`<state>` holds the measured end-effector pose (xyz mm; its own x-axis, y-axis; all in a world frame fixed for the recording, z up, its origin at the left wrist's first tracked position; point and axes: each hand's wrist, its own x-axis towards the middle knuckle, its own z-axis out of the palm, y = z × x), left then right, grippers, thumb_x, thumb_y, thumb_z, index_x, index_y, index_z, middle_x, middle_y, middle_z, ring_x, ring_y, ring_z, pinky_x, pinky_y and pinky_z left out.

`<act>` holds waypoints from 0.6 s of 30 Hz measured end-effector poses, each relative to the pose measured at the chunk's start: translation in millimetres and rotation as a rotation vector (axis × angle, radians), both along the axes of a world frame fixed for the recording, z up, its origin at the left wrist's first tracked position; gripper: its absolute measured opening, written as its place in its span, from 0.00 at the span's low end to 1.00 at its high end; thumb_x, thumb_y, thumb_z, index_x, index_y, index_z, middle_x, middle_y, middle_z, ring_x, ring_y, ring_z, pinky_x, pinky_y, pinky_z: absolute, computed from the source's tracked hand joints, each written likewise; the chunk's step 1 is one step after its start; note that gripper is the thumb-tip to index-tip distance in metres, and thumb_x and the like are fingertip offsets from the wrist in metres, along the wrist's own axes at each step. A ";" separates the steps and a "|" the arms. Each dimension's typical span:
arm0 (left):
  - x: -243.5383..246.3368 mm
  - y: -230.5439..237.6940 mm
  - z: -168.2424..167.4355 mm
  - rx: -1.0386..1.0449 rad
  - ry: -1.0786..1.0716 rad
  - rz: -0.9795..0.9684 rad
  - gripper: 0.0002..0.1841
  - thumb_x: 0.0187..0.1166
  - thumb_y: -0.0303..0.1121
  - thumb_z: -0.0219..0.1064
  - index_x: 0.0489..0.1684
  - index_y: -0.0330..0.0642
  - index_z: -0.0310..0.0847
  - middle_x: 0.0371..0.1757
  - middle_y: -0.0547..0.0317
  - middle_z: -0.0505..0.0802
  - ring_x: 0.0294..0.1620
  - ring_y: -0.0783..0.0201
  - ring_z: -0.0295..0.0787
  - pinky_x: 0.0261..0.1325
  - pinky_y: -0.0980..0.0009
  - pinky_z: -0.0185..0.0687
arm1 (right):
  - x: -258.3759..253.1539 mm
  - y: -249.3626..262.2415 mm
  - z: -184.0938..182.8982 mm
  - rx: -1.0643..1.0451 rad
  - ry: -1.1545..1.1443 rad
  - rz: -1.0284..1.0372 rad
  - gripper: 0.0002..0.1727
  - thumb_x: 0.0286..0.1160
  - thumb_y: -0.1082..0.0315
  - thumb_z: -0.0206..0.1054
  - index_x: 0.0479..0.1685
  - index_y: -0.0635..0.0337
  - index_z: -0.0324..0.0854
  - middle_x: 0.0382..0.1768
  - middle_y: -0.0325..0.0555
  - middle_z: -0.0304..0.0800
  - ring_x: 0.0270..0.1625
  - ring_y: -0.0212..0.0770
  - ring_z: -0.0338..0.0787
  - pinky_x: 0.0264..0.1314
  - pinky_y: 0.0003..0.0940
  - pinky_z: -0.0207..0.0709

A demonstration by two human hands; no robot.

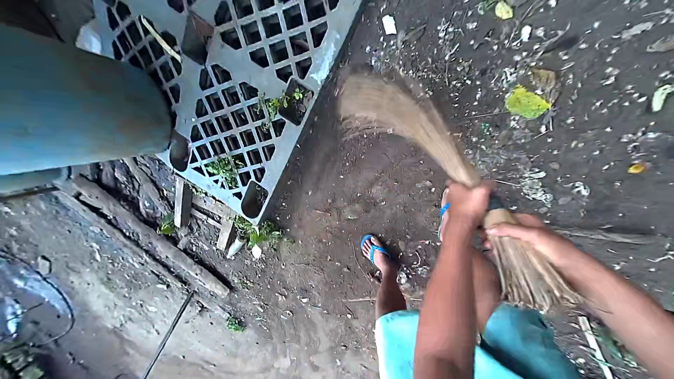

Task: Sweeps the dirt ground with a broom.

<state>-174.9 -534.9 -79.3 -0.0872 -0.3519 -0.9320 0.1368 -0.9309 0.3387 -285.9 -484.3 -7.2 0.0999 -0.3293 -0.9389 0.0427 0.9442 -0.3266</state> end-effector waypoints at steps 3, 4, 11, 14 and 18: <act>-57.7 -82.8 14.6 -0.121 0.227 -0.408 0.31 0.78 0.38 0.72 0.77 0.32 0.66 0.52 0.36 0.90 0.47 0.48 0.92 0.53 0.49 0.90 | -10.4 -44.0 24.8 -0.165 0.248 -0.243 0.10 0.73 0.71 0.61 0.51 0.53 0.75 0.30 0.27 0.88 0.31 0.22 0.89 0.37 0.20 0.87; -68.7 -101.1 23.2 -0.167 0.315 -0.471 0.28 0.79 0.35 0.71 0.74 0.30 0.69 0.49 0.36 0.91 0.43 0.50 0.92 0.50 0.52 0.91 | -9.6 -50.5 26.6 -0.194 0.288 -0.316 0.13 0.70 0.69 0.62 0.53 0.51 0.75 0.32 0.28 0.90 0.34 0.23 0.91 0.39 0.22 0.89; -26.8 -19.5 71.7 -0.168 0.317 -0.070 0.32 0.74 0.25 0.64 0.80 0.31 0.56 0.39 0.44 0.88 0.30 0.59 0.89 0.39 0.60 0.92 | -11.2 7.1 56.6 -0.171 0.043 -0.116 0.34 0.50 0.64 0.77 0.64 0.56 0.74 0.39 0.34 0.92 0.35 0.32 0.93 0.39 0.32 0.92; 6.9 63.4 90.4 0.003 -0.034 0.369 0.30 0.71 0.30 0.62 0.74 0.32 0.58 0.39 0.47 0.89 0.30 0.58 0.91 0.38 0.60 0.92 | -12.5 27.5 54.4 0.080 -0.341 0.163 0.37 0.51 0.65 0.79 0.69 0.57 0.73 0.39 0.44 0.92 0.30 0.41 0.93 0.35 0.42 0.92; 36.6 145.7 108.6 0.224 -0.320 0.824 0.12 0.85 0.34 0.46 0.44 0.39 0.73 0.27 0.58 0.89 0.24 0.65 0.89 0.30 0.70 0.89 | 26.1 27.8 29.1 0.445 -0.634 0.711 0.28 0.63 0.65 0.80 0.60 0.64 0.75 0.39 0.51 0.91 0.37 0.45 0.94 0.46 0.47 0.88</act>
<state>-138.3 -389.2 29.3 0.3858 0.0043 -0.9226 0.7188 -0.6283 0.2977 -259.8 -456.5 21.9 0.6506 0.3603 -0.6686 -0.5269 0.8481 -0.0556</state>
